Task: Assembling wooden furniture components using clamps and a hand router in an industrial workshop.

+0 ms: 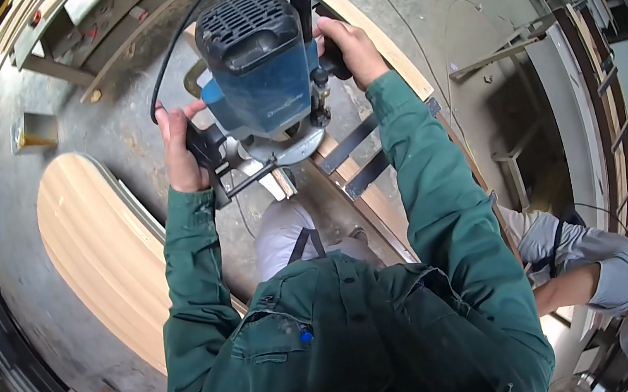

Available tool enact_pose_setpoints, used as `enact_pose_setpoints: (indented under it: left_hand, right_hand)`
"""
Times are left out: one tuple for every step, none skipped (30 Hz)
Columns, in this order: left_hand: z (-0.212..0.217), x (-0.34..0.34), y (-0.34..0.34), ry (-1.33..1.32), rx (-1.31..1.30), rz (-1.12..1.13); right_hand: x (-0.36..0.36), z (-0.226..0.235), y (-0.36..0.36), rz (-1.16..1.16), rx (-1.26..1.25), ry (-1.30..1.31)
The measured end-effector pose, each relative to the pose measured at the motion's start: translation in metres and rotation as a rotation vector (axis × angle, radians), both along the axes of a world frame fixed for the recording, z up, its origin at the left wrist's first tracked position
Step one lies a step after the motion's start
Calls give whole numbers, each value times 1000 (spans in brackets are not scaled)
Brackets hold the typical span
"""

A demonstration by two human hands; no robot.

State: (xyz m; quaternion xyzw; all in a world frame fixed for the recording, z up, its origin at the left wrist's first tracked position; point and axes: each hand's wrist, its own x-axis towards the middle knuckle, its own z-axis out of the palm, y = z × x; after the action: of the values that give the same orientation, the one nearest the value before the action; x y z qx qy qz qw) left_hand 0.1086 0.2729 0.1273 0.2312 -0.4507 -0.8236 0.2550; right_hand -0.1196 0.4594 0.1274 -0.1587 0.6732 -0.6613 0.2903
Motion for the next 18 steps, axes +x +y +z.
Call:
enact_pose_setpoints:
  left_hand:
    - [2,3,5,-22,-15,34]
    - [-4,3,7,-21,-11,102]
    - [-9,2,7,-21,-7,169]
    - [-3,2,11,-43,-21,178]
    - [5,7,18,-98,-124,143]
    - [5,8,23,-113,-135,163]
    - [3,7,21,-125,-151,185]
    - [-7,7,16,-132,-189,217]
    - [-7,10,19,-142,-171,220]
    - [-7,10,23,-151,-151,222]
    - [-9,9,22,-142,-162,252]
    - [-10,7,22,-124,-156,251]
    - [-10,7,21,-107,-149,250]
    - [-12,7,18,-110,-152,251]
    - [-12,6,15,-107,-151,258]
    - [-13,5,13,-120,-147,253]
    - [-14,5,11,-134,-142,248]
    - [-13,6,13,-156,-158,232]
  right_hand:
    - [1,0,-1,19,-3,-14]
    - [0,-1,0,51,-20,-33]
    - [-2,-6,0,88,-68,-50]
    - [1,0,3,80,-35,-64]
    - [3,0,5,97,-24,-85]
    - [3,2,7,104,-13,-103]
    - [0,2,5,126,-23,-114]
    - [-1,1,4,153,-38,-151]
    - [1,4,3,184,-49,-190]
    - [1,9,3,218,-34,-219]
    - [1,13,3,213,-19,-225]
    - [3,19,4,205,0,-232]
    - [1,19,3,200,17,-244]
    - [3,20,2,211,18,-242]
    - [2,19,2,200,19,-257]
    - [1,19,2,189,21,-272]
    - [0,18,-2,196,8,-258]
    - [-3,17,-6,195,-4,-247]
